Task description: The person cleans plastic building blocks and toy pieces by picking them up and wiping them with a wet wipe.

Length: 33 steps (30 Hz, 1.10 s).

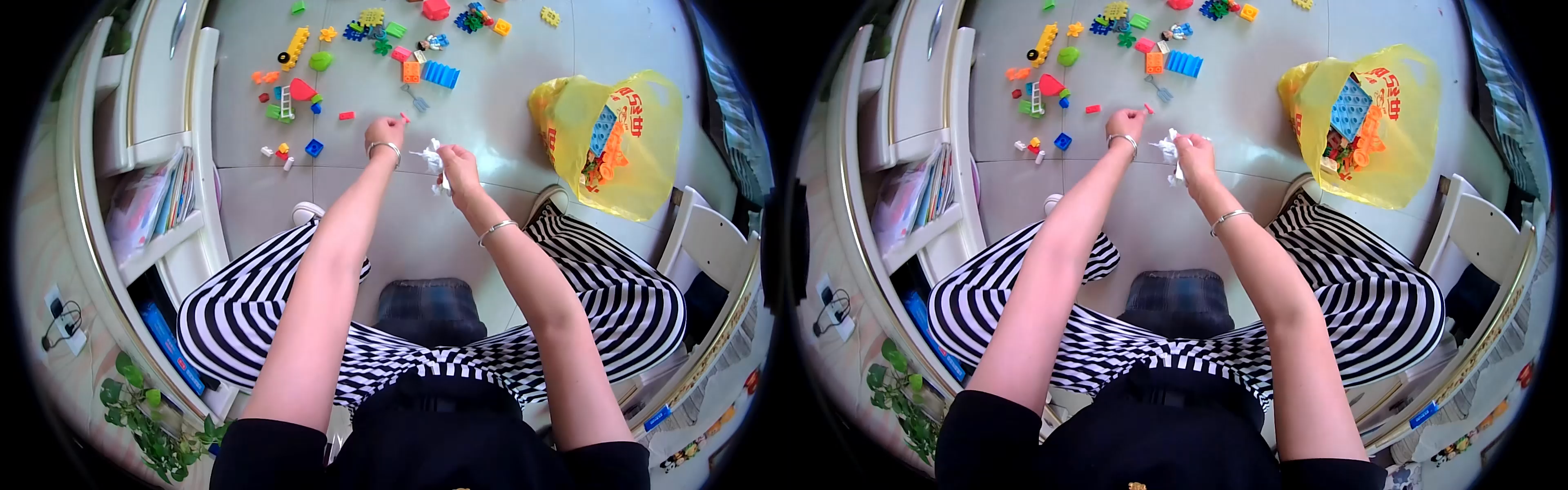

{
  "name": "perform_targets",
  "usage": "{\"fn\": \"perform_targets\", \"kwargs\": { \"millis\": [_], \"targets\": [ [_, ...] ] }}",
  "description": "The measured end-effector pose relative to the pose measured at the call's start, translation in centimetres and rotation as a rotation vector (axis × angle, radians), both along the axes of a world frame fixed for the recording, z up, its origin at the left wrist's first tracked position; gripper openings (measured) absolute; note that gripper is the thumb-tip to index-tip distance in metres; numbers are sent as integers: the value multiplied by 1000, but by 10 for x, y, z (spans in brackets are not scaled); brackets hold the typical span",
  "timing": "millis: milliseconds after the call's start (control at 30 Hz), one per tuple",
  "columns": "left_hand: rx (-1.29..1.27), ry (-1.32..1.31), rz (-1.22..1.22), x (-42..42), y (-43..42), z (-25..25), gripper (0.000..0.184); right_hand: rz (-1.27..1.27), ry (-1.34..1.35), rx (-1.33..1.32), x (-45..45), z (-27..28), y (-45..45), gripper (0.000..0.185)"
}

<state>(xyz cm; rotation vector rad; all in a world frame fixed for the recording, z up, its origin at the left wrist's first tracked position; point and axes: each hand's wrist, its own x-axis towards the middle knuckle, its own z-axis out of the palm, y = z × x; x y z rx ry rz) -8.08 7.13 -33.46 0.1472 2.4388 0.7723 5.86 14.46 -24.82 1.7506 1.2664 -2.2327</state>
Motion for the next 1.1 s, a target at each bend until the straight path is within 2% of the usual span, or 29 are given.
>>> {"fn": "perform_targets", "kwargs": {
  "millis": [67,167,300,400,467,500,567,633,700,733,767,800,867,900,967,1000,1033,1100],
  "targets": [
    [-146,8,-102,-7,12,-5,35,65,-14,4,0,2,3,24],
    [-299,15,-210,-5,26,-1,32,76,-25,5,3,-2,4,25],
    [-319,79,-185,-3,23,-20,31,67,-12,17,9,-2,2,26],
    [-169,87,-254,-5,9,-25,26,43,34,52,13,3,2,22],
    [325,-310,9,-6,3,-18,16,129,30,104,14,13,12,27],
    [337,-291,1,-5,5,4,16,125,48,118,12,21,18,27],
    [569,-478,1,6,10,76,13,236,78,230,5,47,34,30],
    [616,-483,-76,18,9,133,11,289,101,328,1,88,42,35],
    [660,-490,-153,30,7,193,9,420,243,598,2,132,45,38],
    [634,-480,-203,36,5,225,9,547,199,641,6,156,47,37],
    [606,-466,-253,42,0,253,9,542,210,655,11,182,48,37],
    [611,-451,-255,47,-8,275,9,669,256,764,17,206,47,34],
    [787,-720,-212,55,-29,309,8,864,406,950,31,237,46,28],
    [792,-706,-215,57,-38,323,8,863,417,960,36,247,47,28],
    [817,-867,-196,59,-52,341,4,713,432,951,44,259,51,25],
    [858,-888,-176,59,-56,341,6,607,419,863,45,263,50,23],
    [858,-883,-174,58,-59,340,6,608,423,862,45,265,45,23],
    [997,-896,-123,58,-60,336,6,610,533,671,45,268,29,19]
  ]
}}
